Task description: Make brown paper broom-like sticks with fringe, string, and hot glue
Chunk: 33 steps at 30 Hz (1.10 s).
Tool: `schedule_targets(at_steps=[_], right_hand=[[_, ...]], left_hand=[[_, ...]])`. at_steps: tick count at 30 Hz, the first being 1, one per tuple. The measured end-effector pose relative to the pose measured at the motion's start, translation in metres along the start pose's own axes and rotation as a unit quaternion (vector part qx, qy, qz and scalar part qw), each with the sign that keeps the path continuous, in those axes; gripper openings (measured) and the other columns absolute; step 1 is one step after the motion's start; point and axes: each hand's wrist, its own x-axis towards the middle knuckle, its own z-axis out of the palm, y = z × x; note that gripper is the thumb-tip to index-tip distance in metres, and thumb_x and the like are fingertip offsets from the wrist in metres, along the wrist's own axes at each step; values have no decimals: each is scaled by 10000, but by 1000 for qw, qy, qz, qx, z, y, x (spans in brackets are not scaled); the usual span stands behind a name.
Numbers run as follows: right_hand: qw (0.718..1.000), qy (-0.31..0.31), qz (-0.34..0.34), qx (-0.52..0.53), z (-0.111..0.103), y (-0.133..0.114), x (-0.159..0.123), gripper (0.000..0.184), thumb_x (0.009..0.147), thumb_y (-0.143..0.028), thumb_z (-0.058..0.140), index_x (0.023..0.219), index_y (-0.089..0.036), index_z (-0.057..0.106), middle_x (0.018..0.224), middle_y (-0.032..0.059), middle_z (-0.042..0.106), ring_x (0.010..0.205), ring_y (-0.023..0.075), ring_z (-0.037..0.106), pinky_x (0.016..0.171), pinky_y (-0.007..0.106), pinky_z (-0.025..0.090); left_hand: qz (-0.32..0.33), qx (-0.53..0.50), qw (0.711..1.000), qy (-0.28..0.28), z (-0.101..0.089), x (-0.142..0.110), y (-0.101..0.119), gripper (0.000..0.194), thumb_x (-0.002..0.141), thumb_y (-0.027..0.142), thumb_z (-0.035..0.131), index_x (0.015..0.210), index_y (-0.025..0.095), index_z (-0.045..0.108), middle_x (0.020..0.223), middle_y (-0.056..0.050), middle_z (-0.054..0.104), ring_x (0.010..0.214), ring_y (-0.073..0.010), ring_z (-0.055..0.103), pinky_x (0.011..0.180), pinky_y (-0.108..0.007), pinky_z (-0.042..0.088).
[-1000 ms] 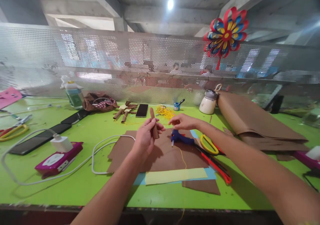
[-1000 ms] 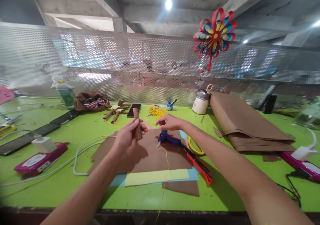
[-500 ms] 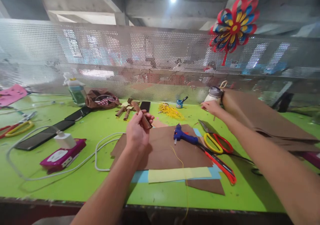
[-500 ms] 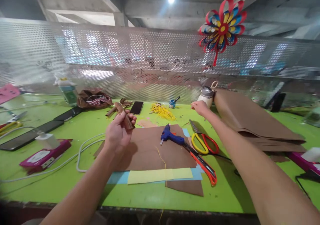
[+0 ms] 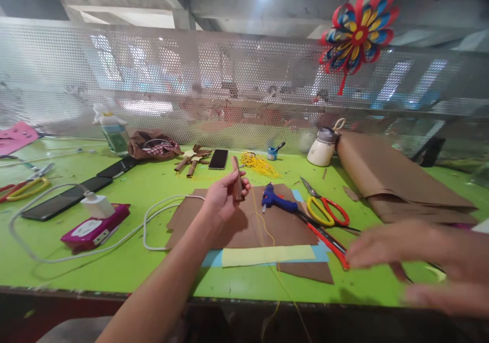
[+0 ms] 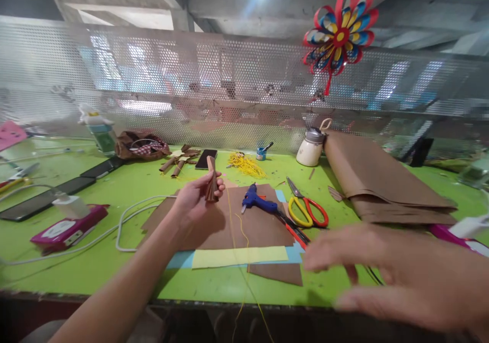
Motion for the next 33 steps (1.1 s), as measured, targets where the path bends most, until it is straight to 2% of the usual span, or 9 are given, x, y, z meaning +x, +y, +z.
schedule_targets(at_steps=[2,5,11,15,20,24,27,29,33], right_hand=[[996,-26,-17,-78,1,-14,29,265,743,-315,707,1000,-375,736,997,117,715,971,262,662,838,387,544],[996,86,-15,-9,13,-22,89,211,814,-415,613,846,-258,750,765,75,707,694,203,653,626,330,535],[985,48,39,164,97,18,167,235,717,-349,709,875,-174,706,830,52,701,727,156,606,680,300,476],[938,-38,116,324,131,29,164,282,652,-380,771,719,-142,634,708,38,673,621,126,579,638,286,454],[861,-111,148,474,115,14,120,256,775,-396,688,782,-159,592,595,-1,602,567,124,589,587,263,444],[909,-48,132,393,100,0,97,250,840,-424,601,841,-174,621,523,-45,509,407,65,404,452,224,353],[963,82,77,247,95,-5,106,241,821,-412,614,839,-175,655,635,4,576,563,110,505,546,250,423],[971,147,31,187,93,-4,122,226,802,-374,630,928,-191,669,834,46,651,719,145,567,677,286,472],[979,64,-4,193,94,0,156,377,746,-311,668,1108,-211,638,1034,70,663,751,146,589,663,291,490]], left_hand=[[-20,8,999,-34,4,-3,-3,150,896,148,438,866,88,573,665,-73,595,548,-122,578,459,-191,436],[-39,22,997,-69,8,-8,-5,156,899,161,437,861,98,575,674,-83,609,549,-126,584,454,-191,435],[-40,22,996,-79,8,-11,-2,163,901,161,426,879,98,575,696,-92,622,562,-127,591,467,-189,448],[-15,-4,999,-42,4,-9,5,170,904,154,423,859,90,574,679,-78,605,552,-110,572,464,-177,442],[-2,-15,1000,-21,-3,-3,7,164,898,157,442,829,98,578,671,-71,596,555,-107,569,461,-171,437],[-21,-10,998,-51,-6,-1,1,160,892,163,459,851,86,593,681,-71,596,563,-106,574,475,-174,445],[-34,4,997,-70,-1,-4,-2,160,893,170,457,849,96,592,661,-66,596,536,-102,565,456,-169,430],[-48,25,995,-89,3,-8,-3,161,890,178,461,856,98,596,652,-70,605,518,-105,564,450,-174,427],[-71,57,985,-145,6,-13,-5,144,870,188,494,867,97,606,646,-77,618,504,-110,564,431,-171,409]])
